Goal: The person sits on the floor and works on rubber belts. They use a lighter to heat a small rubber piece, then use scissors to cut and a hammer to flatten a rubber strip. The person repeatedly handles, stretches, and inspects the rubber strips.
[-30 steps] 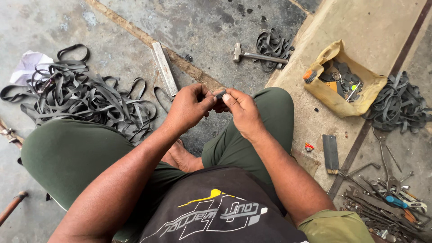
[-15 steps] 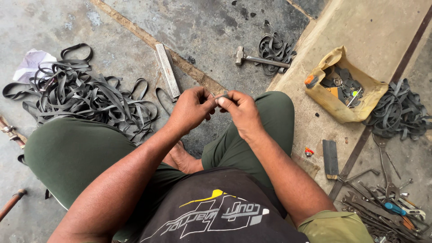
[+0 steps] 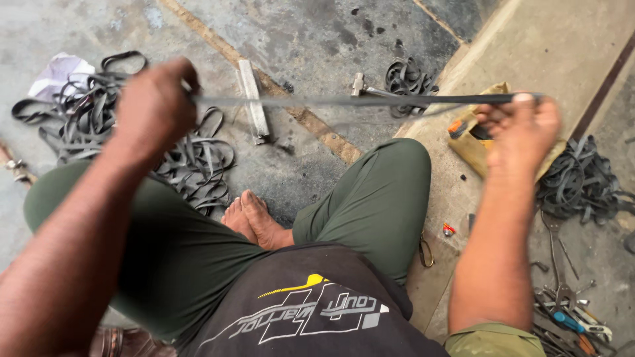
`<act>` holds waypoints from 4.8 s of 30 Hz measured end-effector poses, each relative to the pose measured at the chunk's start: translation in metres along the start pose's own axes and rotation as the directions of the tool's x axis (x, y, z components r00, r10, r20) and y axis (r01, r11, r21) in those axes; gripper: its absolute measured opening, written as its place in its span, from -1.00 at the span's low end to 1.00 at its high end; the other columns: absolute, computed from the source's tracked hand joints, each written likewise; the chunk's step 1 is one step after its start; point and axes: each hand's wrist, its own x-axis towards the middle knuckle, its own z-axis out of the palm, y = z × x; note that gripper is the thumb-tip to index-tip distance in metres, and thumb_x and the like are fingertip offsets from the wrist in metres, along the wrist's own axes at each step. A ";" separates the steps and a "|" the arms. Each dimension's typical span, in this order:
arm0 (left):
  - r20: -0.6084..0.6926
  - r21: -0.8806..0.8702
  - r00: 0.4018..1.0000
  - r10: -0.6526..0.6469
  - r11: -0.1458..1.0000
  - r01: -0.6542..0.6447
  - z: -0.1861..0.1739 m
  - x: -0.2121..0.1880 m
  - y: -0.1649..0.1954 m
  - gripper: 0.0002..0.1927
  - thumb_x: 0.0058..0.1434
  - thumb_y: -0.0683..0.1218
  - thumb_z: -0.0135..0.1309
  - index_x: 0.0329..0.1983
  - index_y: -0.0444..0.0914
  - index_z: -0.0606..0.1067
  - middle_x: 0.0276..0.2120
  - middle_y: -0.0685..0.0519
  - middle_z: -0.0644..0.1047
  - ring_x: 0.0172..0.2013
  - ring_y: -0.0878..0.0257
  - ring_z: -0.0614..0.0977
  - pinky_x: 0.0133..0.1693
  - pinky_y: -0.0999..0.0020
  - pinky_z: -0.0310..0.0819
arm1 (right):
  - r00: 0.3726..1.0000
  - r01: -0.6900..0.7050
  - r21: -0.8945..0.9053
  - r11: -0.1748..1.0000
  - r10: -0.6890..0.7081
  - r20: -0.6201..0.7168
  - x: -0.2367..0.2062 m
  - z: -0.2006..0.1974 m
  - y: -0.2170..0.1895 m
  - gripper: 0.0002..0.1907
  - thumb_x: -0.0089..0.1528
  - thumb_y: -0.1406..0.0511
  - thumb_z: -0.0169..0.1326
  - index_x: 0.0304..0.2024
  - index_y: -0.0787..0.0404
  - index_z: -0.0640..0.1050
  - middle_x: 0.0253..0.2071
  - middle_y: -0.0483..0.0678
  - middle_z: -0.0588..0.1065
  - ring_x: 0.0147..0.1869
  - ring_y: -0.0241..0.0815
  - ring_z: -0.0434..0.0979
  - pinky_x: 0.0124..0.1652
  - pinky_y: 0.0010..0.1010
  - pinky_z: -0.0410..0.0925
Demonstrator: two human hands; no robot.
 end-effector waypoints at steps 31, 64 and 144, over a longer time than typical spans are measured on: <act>-0.213 0.376 0.911 0.352 0.891 -0.256 -0.030 -0.008 -0.054 -0.78 0.51 0.02 0.15 -0.19 -0.20 0.52 -0.32 0.02 0.55 -0.24 0.06 0.61 -0.21 0.15 0.47 | 0.910 0.351 -0.272 0.896 -0.395 -0.125 0.047 -0.020 0.008 -0.88 0.53 0.38 -0.03 0.03 0.27 0.31 -0.17 0.00 0.51 -0.29 -0.18 0.66 -0.30 -0.32 0.58; 0.547 -0.772 0.755 0.361 0.567 0.288 0.100 -0.049 0.174 -0.70 0.42 0.04 -0.09 -0.16 -0.25 0.55 -0.45 0.02 0.58 -0.54 0.29 0.52 -0.48 0.28 0.45 | 0.865 -0.068 -0.290 0.955 0.201 0.459 -0.151 0.101 0.021 -0.87 0.23 0.37 0.17 -0.32 0.35 0.64 -0.41 -0.11 0.58 -0.31 -0.36 0.50 -0.25 -0.49 0.38; 0.765 -0.507 0.557 0.324 0.835 0.212 0.135 -0.040 0.282 -0.76 0.40 -0.05 -0.02 -0.08 -0.24 0.61 -0.54 0.05 0.58 -0.52 0.33 0.52 -0.40 0.39 0.47 | 0.968 -0.079 -0.317 0.945 0.148 0.201 -0.158 0.011 0.014 -0.85 0.35 0.30 0.12 -0.25 0.27 0.54 -0.37 -0.11 0.57 -0.29 -0.38 0.60 -0.26 -0.50 0.48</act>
